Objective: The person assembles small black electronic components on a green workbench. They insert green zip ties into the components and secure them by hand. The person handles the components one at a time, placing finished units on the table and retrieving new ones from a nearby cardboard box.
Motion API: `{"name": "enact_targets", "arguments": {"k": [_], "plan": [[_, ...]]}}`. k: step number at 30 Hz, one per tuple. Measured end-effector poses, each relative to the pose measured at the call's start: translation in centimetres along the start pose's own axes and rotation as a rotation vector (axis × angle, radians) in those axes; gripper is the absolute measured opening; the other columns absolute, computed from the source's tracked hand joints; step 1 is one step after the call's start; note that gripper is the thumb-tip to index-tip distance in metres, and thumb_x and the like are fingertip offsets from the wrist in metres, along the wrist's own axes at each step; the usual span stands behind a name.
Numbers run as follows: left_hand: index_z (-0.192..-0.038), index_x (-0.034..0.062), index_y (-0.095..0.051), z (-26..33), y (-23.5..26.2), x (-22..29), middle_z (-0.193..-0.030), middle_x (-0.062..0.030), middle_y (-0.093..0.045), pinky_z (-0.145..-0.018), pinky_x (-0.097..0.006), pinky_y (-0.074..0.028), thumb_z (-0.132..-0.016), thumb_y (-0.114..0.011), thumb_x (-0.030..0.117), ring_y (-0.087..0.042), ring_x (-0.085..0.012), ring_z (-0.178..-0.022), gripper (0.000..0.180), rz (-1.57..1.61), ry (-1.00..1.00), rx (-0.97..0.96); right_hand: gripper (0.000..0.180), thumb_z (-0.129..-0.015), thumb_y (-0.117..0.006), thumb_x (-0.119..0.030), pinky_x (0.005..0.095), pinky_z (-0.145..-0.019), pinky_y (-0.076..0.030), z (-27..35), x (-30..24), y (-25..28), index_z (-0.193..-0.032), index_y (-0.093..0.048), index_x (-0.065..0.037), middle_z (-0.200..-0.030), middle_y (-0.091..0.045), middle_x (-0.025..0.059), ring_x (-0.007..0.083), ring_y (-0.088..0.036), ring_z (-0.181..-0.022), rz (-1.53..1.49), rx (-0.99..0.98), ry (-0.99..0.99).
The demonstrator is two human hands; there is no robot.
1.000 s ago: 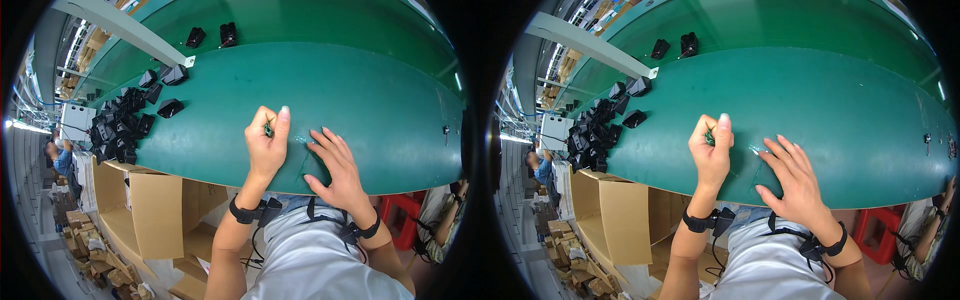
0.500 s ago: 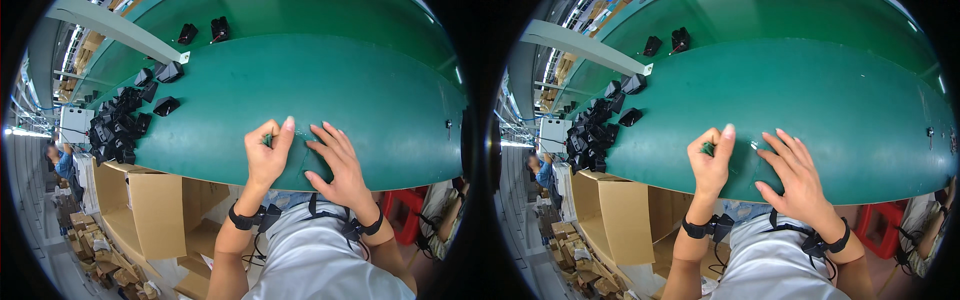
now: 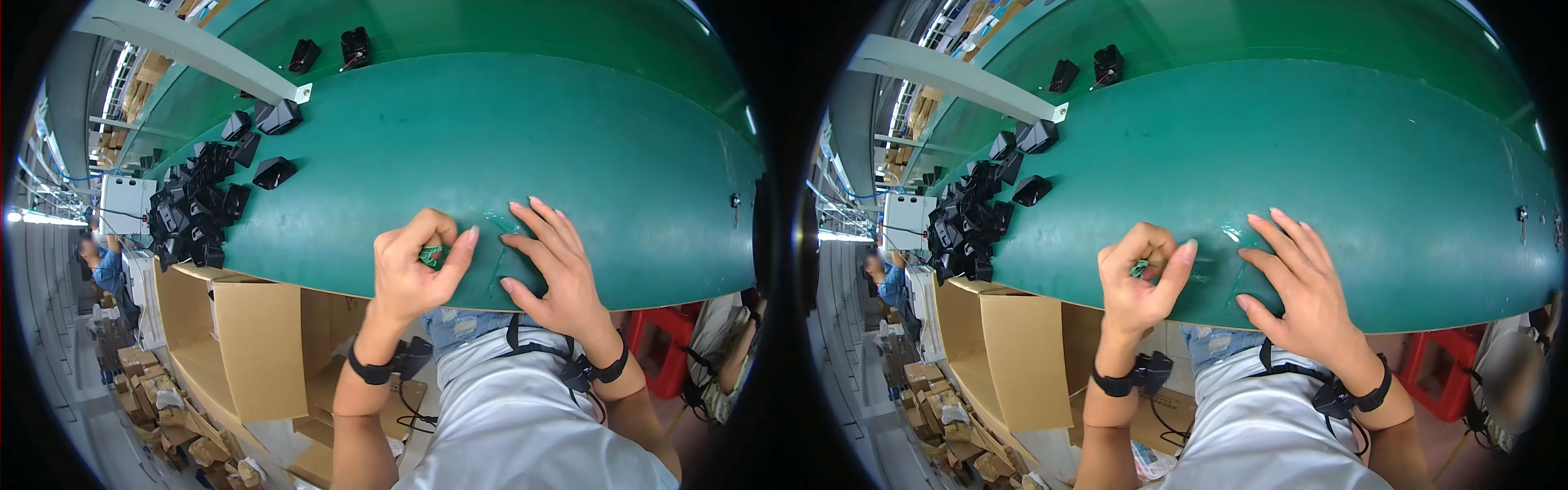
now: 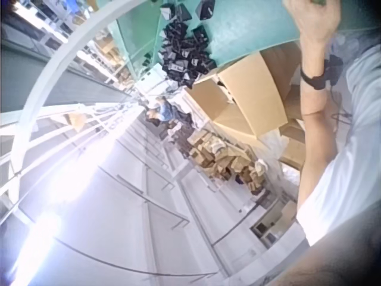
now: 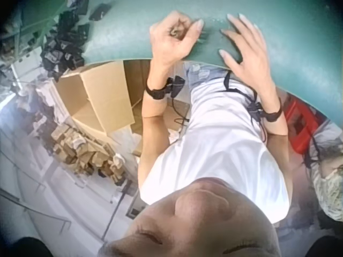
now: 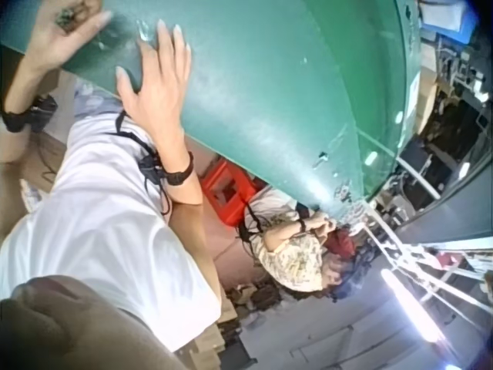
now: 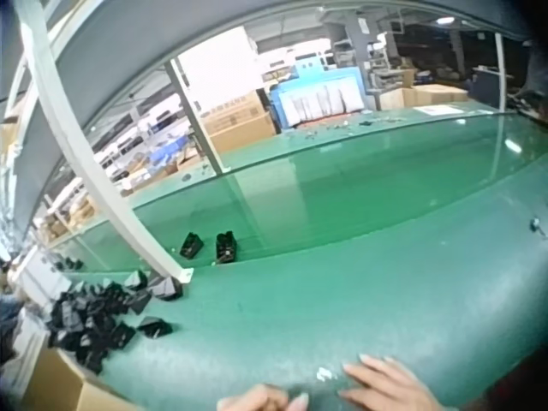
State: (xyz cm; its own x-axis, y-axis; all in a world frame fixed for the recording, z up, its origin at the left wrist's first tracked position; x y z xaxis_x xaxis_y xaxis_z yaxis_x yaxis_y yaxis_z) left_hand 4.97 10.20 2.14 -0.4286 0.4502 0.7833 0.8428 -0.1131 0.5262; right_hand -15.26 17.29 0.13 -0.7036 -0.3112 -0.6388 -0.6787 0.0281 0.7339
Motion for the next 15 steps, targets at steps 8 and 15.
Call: {"name": "enact_targets", "arguments": {"k": [8,15], "plan": [[-0.097,0.0109,-0.071,0.4,3.6,-2.1,-0.071,-0.0099,-0.069,-0.057,-0.036,-0.053,-0.077,-0.073,0.006,-0.066,-0.0279,-0.059,0.021,-0.430,-0.048,-0.445,0.047,-0.073,-0.076,-0.012,0.0495,-0.107,-0.039,0.1,0.4,0.0,-0.118,-0.064,-0.005,-0.134,-0.055,0.0139,0.0361,-0.048,-0.130,-0.088,0.063,0.015],[-0.089,0.0085,-0.067,0.0,3.6,-1.8,-0.072,-0.0076,-0.069,-0.057,-0.038,-0.053,-0.070,-0.072,0.001,-0.066,-0.0294,-0.064,0.021,-0.570,-0.107,-0.529,0.051,-0.073,-0.078,-0.014,0.0402,-0.087,-0.047,-2.1,-0.6,0.9,-0.120,-0.061,-0.003,-0.111,-0.060,0.0113,0.0300,-0.057,-0.105,0.118,-0.005,0.044]]}}
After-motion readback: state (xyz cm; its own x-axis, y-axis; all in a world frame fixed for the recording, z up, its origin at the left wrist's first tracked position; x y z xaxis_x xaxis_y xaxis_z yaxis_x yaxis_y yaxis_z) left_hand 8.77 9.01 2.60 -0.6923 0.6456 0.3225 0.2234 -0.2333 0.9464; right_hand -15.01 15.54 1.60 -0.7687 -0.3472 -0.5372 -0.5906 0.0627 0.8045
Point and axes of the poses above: each hand's wrist, its own z-axis away from the middle knuckle, its own y-axis out of the back of the hand, x = y × z, the point moved 1 cm from there along -z, towards the middle knuckle
